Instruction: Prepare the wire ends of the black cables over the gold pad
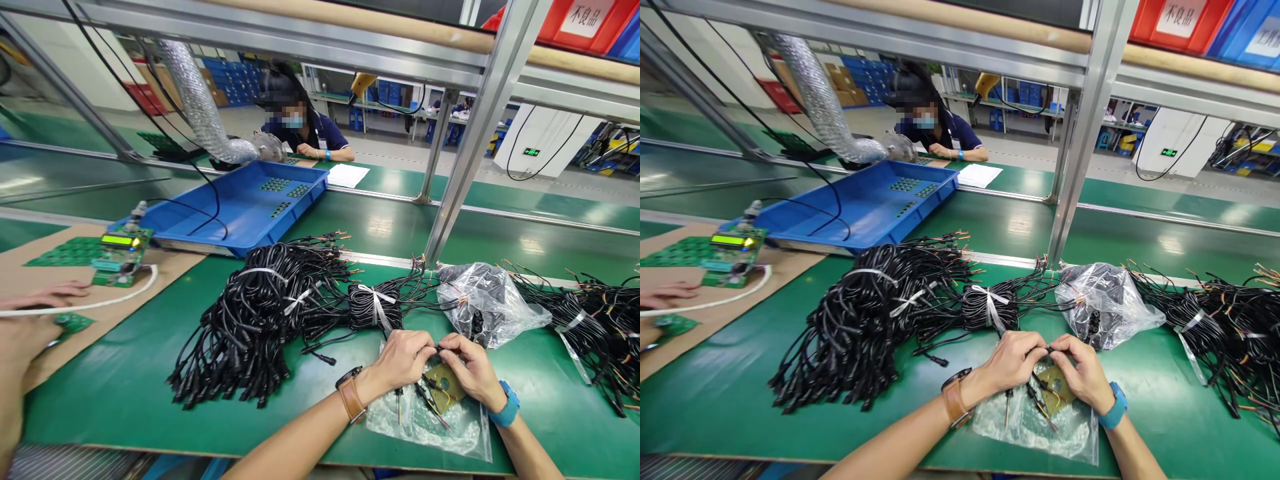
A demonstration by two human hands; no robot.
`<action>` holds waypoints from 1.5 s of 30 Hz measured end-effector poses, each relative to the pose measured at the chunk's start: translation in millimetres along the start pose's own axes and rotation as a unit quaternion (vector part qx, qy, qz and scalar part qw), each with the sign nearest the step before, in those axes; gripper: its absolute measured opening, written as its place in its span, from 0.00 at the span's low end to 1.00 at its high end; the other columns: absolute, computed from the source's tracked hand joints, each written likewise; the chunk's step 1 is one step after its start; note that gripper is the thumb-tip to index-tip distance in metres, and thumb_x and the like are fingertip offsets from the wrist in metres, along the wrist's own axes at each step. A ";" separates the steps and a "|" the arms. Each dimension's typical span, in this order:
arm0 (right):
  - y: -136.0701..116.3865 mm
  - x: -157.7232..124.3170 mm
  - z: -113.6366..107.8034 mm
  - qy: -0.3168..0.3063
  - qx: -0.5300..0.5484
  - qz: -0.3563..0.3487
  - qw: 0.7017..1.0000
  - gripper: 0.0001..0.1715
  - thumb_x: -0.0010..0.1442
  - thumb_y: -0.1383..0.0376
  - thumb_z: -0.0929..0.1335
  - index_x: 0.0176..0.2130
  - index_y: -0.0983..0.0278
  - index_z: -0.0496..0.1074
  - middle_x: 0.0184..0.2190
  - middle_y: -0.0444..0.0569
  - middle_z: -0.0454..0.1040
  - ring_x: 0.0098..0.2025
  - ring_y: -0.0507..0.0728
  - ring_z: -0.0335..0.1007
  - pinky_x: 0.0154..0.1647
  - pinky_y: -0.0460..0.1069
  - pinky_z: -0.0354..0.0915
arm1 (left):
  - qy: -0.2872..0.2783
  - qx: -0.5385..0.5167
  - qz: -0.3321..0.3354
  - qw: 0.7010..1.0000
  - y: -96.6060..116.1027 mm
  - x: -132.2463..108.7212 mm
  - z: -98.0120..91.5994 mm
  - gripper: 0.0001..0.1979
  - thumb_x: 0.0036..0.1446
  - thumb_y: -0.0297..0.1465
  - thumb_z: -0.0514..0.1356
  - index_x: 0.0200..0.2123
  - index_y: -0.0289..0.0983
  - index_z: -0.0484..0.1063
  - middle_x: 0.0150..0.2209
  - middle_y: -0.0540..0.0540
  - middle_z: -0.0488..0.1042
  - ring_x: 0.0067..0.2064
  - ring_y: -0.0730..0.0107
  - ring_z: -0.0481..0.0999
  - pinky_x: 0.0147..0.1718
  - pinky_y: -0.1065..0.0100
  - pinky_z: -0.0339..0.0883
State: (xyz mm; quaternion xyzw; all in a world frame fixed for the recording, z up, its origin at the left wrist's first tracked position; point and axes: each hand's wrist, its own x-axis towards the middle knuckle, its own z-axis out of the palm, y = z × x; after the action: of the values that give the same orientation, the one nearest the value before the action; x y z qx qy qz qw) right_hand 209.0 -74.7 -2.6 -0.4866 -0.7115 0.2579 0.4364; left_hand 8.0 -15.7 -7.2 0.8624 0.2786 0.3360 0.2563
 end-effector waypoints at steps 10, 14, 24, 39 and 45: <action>-6.0 1.4 7.0 -0.022 -0.020 -0.031 0.999 0.07 0.70 0.65 0.65 0.41 0.60 0.73 0.35 0.49 0.78 0.35 0.55 0.75 0.38 0.48 0.71 | -0.066 0.050 -0.009 0.997 -4.5 3.2 -3.1 0.08 0.63 0.25 0.57 0.30 0.37 0.71 0.26 0.49 0.74 0.28 0.70 0.73 0.27 0.68 0.52; -5.3 0.7 2.5 -0.011 -0.026 -0.014 1.000 0.06 0.68 0.63 0.67 0.44 0.62 0.74 0.36 0.51 0.78 0.36 0.56 0.76 0.37 0.48 0.72 | -0.062 0.017 -0.004 0.998 -1.6 6.0 -10.7 0.06 0.66 0.28 0.56 0.38 0.38 0.73 0.33 0.47 0.77 0.34 0.68 0.76 0.33 0.70 0.60; -2.5 -1.4 7.3 0.019 -0.020 -0.014 1.000 0.06 0.68 0.62 0.67 0.39 0.61 0.73 0.34 0.51 0.78 0.35 0.56 0.76 0.36 0.48 0.73 | -0.024 -0.074 -0.011 0.997 -5.1 7.0 -9.7 0.07 0.63 0.26 0.57 0.32 0.37 0.73 0.30 0.48 0.77 0.32 0.70 0.74 0.32 0.71 0.61; 3.2 -4.7 16.1 -0.006 -0.029 -0.019 0.999 0.06 0.69 0.63 0.66 0.40 0.61 0.73 0.35 0.50 0.80 0.36 0.57 0.77 0.38 0.50 0.73 | -0.019 -0.075 -0.051 0.996 -1.0 6.4 -0.4 0.09 0.58 0.23 0.56 0.28 0.37 0.72 0.27 0.49 0.74 0.30 0.70 0.72 0.30 0.70 0.60; 1.7 -5.9 16.8 0.002 -0.033 -0.018 0.999 0.07 0.69 0.63 0.66 0.40 0.61 0.74 0.35 0.50 0.80 0.35 0.56 0.77 0.37 0.49 0.73 | -0.020 -0.077 -0.056 0.995 0.5 5.3 -1.7 0.08 0.57 0.22 0.56 0.28 0.37 0.72 0.27 0.49 0.75 0.29 0.70 0.72 0.29 0.70 0.58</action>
State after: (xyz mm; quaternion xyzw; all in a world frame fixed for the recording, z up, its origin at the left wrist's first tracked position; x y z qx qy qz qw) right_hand 196.1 -78.5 -14.3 -0.4882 -0.7275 0.2250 0.4265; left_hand 10.3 -12.1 -3.5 0.8297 0.2944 0.3246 0.3459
